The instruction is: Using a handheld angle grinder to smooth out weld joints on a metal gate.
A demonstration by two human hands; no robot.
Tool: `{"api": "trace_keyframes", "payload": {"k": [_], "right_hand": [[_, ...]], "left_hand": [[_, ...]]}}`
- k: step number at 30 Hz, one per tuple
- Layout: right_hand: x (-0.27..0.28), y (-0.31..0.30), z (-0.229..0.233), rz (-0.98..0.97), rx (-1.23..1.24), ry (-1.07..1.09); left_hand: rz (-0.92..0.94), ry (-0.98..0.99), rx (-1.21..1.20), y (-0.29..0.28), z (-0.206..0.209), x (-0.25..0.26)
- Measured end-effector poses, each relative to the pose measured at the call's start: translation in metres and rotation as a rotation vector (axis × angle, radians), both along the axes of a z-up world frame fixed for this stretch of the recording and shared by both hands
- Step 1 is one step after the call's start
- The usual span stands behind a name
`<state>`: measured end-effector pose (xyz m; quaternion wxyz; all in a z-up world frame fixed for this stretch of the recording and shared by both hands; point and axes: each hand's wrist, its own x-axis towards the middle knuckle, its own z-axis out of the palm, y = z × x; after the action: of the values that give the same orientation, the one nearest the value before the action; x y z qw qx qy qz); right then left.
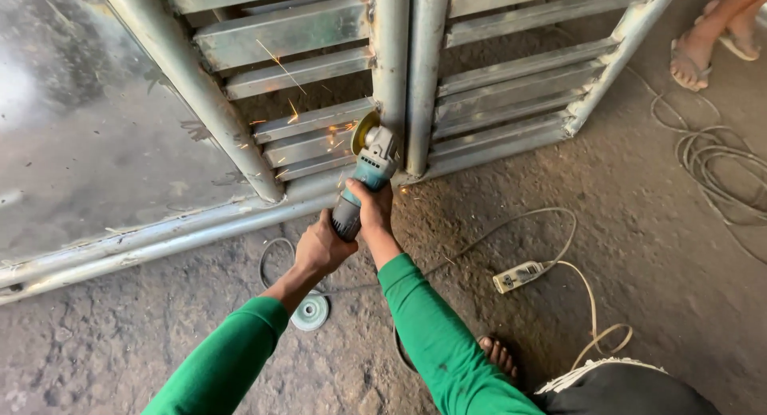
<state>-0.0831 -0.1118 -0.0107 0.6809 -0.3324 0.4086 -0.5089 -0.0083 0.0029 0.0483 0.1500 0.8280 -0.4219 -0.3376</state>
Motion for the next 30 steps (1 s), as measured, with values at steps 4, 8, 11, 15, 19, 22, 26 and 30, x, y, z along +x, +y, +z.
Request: {"api": "trace_keyframes", "payload": {"k": [4,8,11,15,19,22,26,30], "right_hand": [[0.005,-0.003,0.023,-0.044,-0.029,-0.011],[0.007,0.008,0.041,-0.045,-0.081,0.086],[0.001,0.007,0.028,-0.020,-0.016,0.032],[0.000,-0.003,0.017,0.001,0.032,0.016],[-0.006,0.012,0.016,0.016,-0.010,0.094],[0.001,0.002,0.048,-0.019,-0.047,0.082],[-0.002,0.004,0.034,-0.031,-0.060,0.088],[0.008,-0.005,0.016,-0.059,-0.043,0.132]], "left_hand": [[0.005,0.000,-0.008,-0.016,-0.006,0.010],[0.023,0.022,-0.029,-0.012,-0.005,0.007],[0.010,0.000,0.017,-0.010,-0.020,0.006],[0.004,0.020,0.021,-0.017,-0.014,0.002],[0.017,0.036,0.019,-0.003,-0.029,-0.006],[-0.002,0.026,-0.014,-0.020,-0.016,0.005],[-0.006,0.045,-0.008,-0.012,-0.013,0.005],[-0.010,0.067,0.013,-0.020,-0.013,0.017]]}}
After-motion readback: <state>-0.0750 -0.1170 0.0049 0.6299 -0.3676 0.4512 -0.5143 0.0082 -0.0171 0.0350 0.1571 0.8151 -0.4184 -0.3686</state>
